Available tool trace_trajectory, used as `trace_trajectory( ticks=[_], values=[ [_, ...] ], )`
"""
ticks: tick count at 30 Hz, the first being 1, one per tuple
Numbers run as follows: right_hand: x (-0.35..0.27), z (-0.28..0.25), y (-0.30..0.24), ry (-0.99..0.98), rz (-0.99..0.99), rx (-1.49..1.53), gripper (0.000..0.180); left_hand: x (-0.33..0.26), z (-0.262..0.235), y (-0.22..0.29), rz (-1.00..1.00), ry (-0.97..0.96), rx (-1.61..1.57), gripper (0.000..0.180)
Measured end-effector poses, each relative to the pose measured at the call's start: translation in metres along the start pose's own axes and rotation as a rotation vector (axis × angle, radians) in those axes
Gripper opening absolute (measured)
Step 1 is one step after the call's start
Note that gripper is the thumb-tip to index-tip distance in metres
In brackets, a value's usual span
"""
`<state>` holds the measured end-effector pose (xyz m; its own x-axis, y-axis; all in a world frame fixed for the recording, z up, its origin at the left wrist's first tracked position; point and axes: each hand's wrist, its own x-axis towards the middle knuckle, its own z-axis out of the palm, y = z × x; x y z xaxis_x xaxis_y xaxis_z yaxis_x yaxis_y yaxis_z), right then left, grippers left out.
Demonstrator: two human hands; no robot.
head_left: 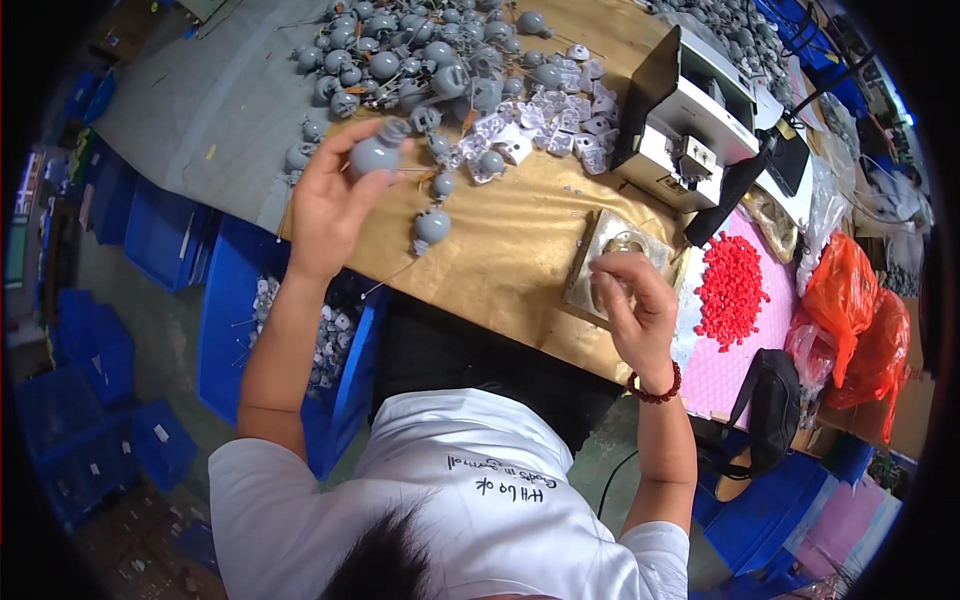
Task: Assembling small grey components by inserting red pieces and using an electric screwdriver.
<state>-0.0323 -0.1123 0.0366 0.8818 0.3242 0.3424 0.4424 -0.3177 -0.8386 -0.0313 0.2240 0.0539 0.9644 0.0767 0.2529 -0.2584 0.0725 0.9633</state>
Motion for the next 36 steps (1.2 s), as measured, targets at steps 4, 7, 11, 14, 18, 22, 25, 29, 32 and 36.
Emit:
trace_trajectory(
  ticks=[4,7,11,14,18,22,25,29,32,36],
  values=[
    [0.031,0.024,-0.029,-0.141,-0.112,-0.055,0.016,-0.031,-0.001,0.019,0.185,0.010,-0.178,0.048],
    [0.048,0.042,-0.035,-0.195,-0.205,-0.039,0.018,-0.044,0.004,0.017,0.215,-0.004,-0.237,0.047],
    [0.058,0.065,-0.027,-0.246,-0.126,-0.067,0.017,-0.053,-0.003,0.003,0.137,0.097,-0.342,0.046],
    [0.062,0.089,-0.019,-0.249,-0.041,-0.188,0.022,-0.059,-0.008,-0.003,0.105,0.095,-0.360,0.047],
    [0.062,0.124,-0.020,-0.311,-0.096,-0.291,0.038,-0.057,-0.004,0.000,0.121,0.160,-0.440,0.048],
    [0.053,0.148,-0.011,-0.346,-0.154,-0.331,0.041,-0.051,-0.004,-0.001,0.127,0.176,-0.415,0.047],
    [0.052,0.131,-0.014,-0.244,-0.197,-0.181,0.043,-0.045,-0.003,-0.004,0.126,0.237,-0.336,0.044],
    [0.038,0.088,-0.040,-0.168,0.018,0.370,0.041,-0.043,0.000,-0.016,0.063,0.275,-0.246,0.040],
    [0.021,0.065,-0.041,-0.037,0.084,0.687,0.042,-0.042,0.002,-0.022,0.043,0.357,-0.158,0.039],
    [-0.001,0.031,-0.022,0.155,0.256,0.957,0.048,-0.038,-0.008,-0.029,0.015,0.514,-0.160,0.040]
  ],
)
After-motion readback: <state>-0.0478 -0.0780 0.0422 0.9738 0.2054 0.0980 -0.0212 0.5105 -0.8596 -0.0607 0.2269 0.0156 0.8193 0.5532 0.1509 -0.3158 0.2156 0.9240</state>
